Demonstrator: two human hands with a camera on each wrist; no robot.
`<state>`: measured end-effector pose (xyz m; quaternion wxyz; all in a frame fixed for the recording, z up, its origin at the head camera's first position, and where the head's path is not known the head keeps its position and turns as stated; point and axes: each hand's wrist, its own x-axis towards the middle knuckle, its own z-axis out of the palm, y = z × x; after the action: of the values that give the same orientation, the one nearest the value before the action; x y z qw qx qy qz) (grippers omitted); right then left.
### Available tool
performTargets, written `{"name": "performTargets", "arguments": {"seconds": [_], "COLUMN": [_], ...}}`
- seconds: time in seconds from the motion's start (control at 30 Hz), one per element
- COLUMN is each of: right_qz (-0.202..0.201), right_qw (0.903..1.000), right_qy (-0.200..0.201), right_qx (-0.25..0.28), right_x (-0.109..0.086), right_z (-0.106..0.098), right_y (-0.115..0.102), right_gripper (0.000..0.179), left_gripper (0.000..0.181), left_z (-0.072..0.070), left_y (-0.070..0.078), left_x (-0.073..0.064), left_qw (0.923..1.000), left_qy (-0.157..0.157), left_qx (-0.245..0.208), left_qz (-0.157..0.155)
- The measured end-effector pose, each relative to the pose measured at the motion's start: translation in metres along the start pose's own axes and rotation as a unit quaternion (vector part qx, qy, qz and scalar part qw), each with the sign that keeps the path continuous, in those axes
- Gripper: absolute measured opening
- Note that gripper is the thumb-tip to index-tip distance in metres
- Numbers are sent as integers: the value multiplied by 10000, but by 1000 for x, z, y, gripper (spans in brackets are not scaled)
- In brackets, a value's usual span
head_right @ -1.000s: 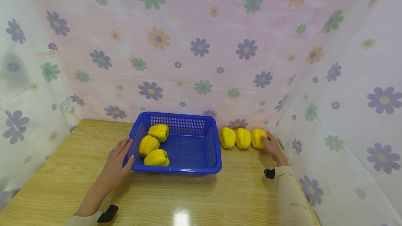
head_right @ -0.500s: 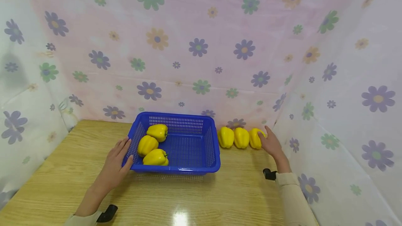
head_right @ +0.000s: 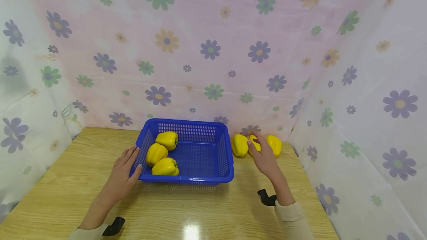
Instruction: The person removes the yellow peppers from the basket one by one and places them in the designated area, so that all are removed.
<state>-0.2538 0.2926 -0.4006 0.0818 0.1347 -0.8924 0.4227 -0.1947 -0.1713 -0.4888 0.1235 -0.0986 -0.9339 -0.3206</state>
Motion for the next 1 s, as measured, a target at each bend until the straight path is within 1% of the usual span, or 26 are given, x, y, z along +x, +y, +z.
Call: {"name": "performTargets", "arguments": {"seconds": [0.1,0.23,0.33,0.43,0.6,0.7,0.83,1.0], "right_qz": [-194,-337,-321,-251,-112,-133,-159,-74], "right_qw": [9992,9960,9936,9931,9908,9909,9906,9851], "right_qy": [-139,-486,-703,-832,-1049,-1150,-1328,-1699], "right_qx": [319,663,823,782,842,688,287,-259], "right_x": [-6,-15,-20,-23,-25,-25,-22,-18], "right_z": [22,49,67,85,116,132,144,155], "right_y": [-14,-30,-40,-49,-60,-64,-69,-79], "right_gripper": [51,49,48,47,45,48,57,64], "left_gripper": [64,63,63,63,63,63,63,62], "left_z": [0,0,0,-1,-2,-2,-2,-2], "left_y": [0,0,1,0,1,2,2,3], "left_x": [0,1,1,0,1,1,1,0], "left_qw": [10000,10000,10000,9999,10000,10000,10000,9999], "left_qy": [0,19,31,61,4,-18,33,87], "left_qx": [25,24,31,69,87,76,73,63], "left_qz": [2,29,49,62,23,0,30,71]}}
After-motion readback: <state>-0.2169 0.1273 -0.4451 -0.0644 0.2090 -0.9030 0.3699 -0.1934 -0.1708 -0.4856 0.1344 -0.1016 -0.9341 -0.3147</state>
